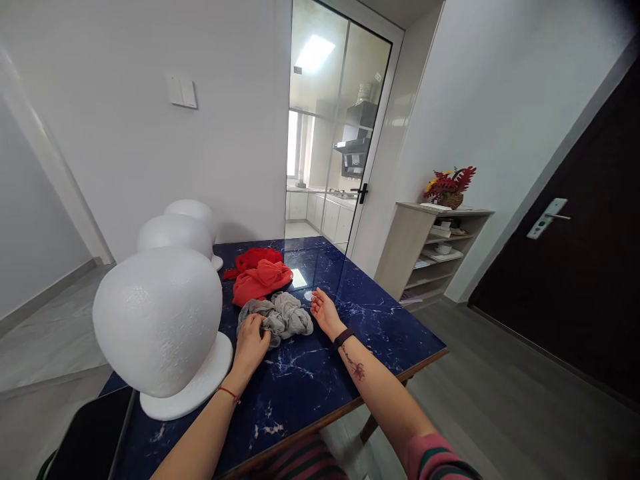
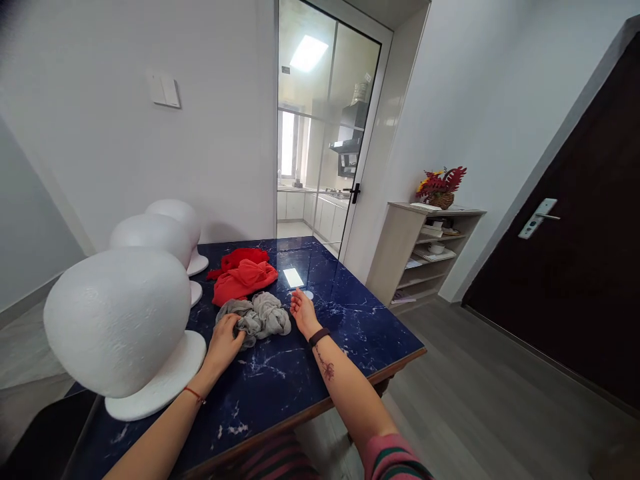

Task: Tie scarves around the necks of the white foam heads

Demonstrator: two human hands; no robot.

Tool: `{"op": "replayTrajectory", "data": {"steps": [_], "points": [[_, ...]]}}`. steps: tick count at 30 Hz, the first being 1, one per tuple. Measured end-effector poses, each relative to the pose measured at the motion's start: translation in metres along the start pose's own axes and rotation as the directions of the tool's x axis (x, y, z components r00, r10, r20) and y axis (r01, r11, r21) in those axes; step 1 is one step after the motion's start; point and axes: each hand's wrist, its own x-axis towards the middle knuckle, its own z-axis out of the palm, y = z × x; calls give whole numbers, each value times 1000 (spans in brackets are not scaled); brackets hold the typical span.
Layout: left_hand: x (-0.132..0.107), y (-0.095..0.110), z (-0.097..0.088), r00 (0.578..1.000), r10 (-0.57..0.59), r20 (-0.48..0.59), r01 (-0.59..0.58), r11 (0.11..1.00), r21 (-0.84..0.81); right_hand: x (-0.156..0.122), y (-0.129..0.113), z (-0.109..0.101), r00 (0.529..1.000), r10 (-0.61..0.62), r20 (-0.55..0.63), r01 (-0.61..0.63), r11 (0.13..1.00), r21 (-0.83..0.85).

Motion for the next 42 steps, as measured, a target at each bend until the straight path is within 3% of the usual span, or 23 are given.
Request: {"op": "replayTrajectory", "data": {"steps": [42], "points": [[-1, -3, 3, 1000, 12, 5, -12, 1000, -1, 4, 1, -3, 1000, 9, 15, -9, 1000, -21]]}}
